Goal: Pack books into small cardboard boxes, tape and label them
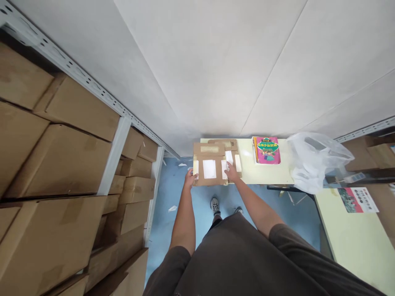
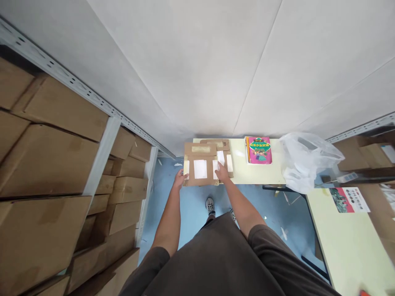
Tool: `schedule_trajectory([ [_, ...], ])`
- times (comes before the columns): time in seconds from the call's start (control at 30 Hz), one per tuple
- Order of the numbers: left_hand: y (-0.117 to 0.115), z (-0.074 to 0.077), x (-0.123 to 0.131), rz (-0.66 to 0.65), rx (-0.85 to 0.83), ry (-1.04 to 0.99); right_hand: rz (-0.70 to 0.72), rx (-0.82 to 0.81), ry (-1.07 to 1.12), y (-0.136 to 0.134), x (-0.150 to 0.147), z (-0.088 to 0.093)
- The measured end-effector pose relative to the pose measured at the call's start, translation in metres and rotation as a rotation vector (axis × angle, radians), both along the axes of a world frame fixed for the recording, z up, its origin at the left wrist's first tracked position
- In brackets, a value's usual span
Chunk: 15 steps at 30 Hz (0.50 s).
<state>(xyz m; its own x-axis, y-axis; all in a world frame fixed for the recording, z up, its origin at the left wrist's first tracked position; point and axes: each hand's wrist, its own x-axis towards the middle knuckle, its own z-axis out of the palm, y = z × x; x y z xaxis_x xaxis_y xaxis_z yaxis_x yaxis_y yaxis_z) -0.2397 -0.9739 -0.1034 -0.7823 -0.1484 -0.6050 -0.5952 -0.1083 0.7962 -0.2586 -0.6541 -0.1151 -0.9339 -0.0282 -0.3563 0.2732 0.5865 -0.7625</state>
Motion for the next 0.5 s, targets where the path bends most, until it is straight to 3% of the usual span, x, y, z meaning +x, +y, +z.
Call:
schedule_trajectory([
  [0.17, 0.004, 0.041, -0.003, -0.149, 0.313, 0.147, -0.258, -0.375, -0.147, 0.01, 0.007, 0.022],
  [0.3, 0.018, 0.074, -0.02, -0.277, 0.378, 0.193, -0.37, -0.694, -0.193, 0.032, 0.015, 0.055],
  [0.4, 0.043, 0.099, -0.04, -0.336, 0.326, 0.243, -0.408, -0.838, -0.097, 0.066, 0.027, 0.085],
  [0.5, 0.086, 0.125, -0.058, -0.457, 0.26, 0.292, -0.454, -0.885, 0.01, 0.119, 0.049, 0.118],
])
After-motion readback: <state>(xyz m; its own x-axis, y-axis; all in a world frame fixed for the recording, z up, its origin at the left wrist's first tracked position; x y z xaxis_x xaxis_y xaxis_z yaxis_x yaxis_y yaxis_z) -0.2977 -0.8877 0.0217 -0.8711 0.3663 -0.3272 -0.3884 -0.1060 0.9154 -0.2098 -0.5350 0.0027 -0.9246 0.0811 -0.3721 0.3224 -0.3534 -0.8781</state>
